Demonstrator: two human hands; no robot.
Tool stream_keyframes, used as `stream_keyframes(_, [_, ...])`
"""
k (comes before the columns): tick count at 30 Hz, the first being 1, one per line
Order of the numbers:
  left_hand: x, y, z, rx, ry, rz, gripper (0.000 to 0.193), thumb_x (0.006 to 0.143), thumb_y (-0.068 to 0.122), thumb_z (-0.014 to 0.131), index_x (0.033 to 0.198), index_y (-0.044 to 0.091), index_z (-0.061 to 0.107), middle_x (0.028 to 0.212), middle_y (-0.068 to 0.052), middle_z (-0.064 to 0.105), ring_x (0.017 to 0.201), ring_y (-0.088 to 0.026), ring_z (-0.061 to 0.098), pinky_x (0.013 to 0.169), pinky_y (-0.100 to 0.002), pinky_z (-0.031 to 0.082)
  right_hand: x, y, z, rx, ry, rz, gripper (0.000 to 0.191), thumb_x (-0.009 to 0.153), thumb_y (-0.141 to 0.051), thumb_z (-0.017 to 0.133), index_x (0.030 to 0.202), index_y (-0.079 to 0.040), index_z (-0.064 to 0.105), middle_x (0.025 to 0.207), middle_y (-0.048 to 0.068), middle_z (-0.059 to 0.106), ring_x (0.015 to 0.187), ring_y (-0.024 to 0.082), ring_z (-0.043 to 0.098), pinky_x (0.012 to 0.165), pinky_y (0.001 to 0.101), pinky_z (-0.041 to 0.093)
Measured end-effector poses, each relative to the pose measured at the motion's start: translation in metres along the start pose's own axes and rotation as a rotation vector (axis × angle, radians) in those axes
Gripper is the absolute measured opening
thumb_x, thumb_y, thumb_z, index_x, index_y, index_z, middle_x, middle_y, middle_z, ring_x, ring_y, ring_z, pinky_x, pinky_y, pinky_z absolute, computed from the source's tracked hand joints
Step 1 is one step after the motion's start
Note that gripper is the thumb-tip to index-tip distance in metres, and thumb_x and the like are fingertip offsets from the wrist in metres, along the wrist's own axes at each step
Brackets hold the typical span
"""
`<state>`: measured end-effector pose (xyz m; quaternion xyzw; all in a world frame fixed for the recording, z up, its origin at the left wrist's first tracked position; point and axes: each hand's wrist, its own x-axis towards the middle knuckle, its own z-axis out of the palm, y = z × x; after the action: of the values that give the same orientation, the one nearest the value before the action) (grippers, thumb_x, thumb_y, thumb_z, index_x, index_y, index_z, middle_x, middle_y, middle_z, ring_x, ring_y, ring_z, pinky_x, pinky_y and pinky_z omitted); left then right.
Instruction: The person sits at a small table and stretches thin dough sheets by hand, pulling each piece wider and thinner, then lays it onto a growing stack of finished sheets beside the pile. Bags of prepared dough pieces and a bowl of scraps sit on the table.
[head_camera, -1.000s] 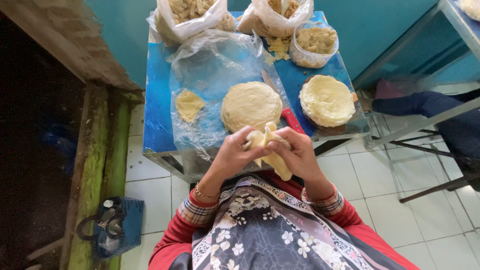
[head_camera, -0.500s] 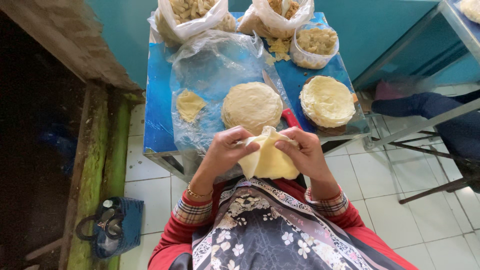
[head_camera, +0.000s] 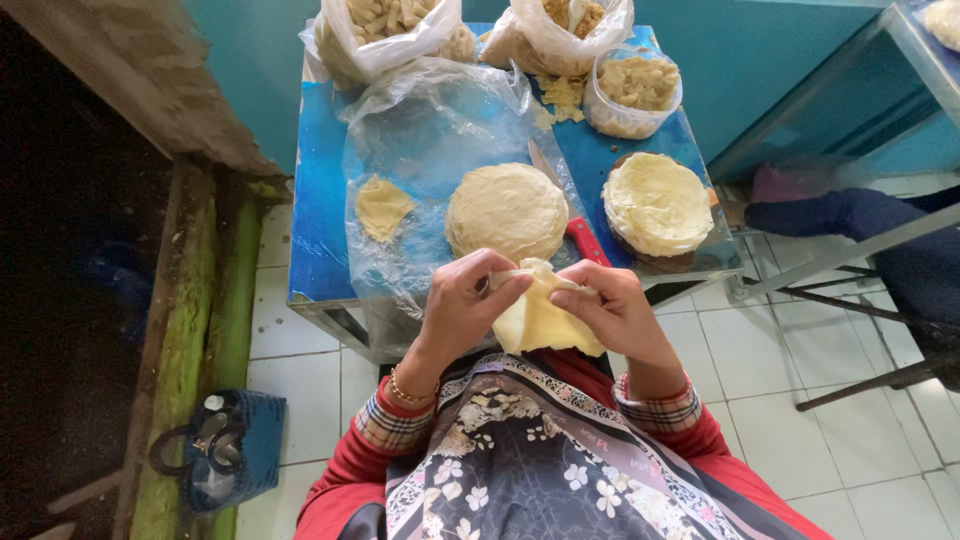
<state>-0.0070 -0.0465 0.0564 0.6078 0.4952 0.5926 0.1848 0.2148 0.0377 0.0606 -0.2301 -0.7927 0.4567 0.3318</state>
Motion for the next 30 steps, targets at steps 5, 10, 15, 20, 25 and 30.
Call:
stream_keyframes(5, [-0.001,0.008,0.000,-0.161,0.077,-0.133,0.015,0.092,0.013,0.080,0.089,0.003,0.070,0.068,0.002,0.060,0.060,0.000,0.047,0.050,-0.024,0.037,0.000,0.000,0.002,0.167,0.045,0.064,0.014,0.099,-0.011,0.071,0.107,0.000,0.069,0.087,0.000,0.070,0.080,0.002,0.060,0.067,0.0205,0.049])
stream_keyframes(10, [0.001,0.007,0.008,-0.162,0.043,-0.061,0.013,0.093,0.013,0.078,0.091,0.003,0.071,0.070,0.004,0.061,0.059,0.000,0.044,0.049,-0.023,0.033,0.011,0.005,0.010,0.221,-0.018,-0.084,0.019,0.099,-0.014,0.070,0.111,-0.002,0.064,0.104,-0.002,0.064,0.095,0.004,0.059,0.079,0.0210,0.049])
stream_keyframes(15, [-0.001,0.003,0.007,-0.126,-0.010,-0.010,0.016,0.093,0.014,0.079,0.093,0.001,0.071,0.072,0.003,0.058,0.061,-0.001,0.044,0.052,-0.023,0.034,0.013,0.010,0.026,0.124,0.113,0.213,0.019,0.088,-0.011,0.081,0.102,-0.002,0.070,0.085,-0.002,0.068,0.077,0.002,0.059,0.063,0.0207,0.048])
stream_keyframes(20, [0.000,-0.002,0.001,-0.497,-0.057,-0.276,0.017,0.094,0.018,0.076,0.096,0.003,0.068,0.079,0.004,0.067,0.071,0.001,0.057,0.059,-0.021,0.046,0.004,0.011,0.017,0.229,0.112,0.115,0.015,0.092,-0.007,0.078,0.104,-0.002,0.070,0.089,-0.003,0.069,0.081,0.002,0.060,0.068,0.0202,0.050])
stream_keyframes(25, [0.000,-0.004,-0.003,-0.260,-0.236,-0.131,0.022,0.088,0.014,0.082,0.099,0.001,0.068,0.079,0.002,0.067,0.071,-0.003,0.060,0.060,-0.022,0.051,0.001,0.012,0.010,0.232,0.085,0.120,0.015,0.091,-0.007,0.078,0.102,-0.003,0.069,0.087,-0.003,0.069,0.080,0.002,0.061,0.066,0.0209,0.049])
stream_keyframes(30, [-0.001,-0.011,-0.017,-0.323,-0.243,-0.270,0.014,0.091,0.011,0.080,0.099,0.002,0.071,0.078,0.002,0.070,0.070,-0.002,0.062,0.058,-0.022,0.051,0.000,0.012,0.003,0.271,0.139,0.152,0.014,0.093,-0.009,0.077,0.102,-0.003,0.068,0.088,-0.003,0.069,0.080,0.002,0.060,0.068,0.0210,0.050])
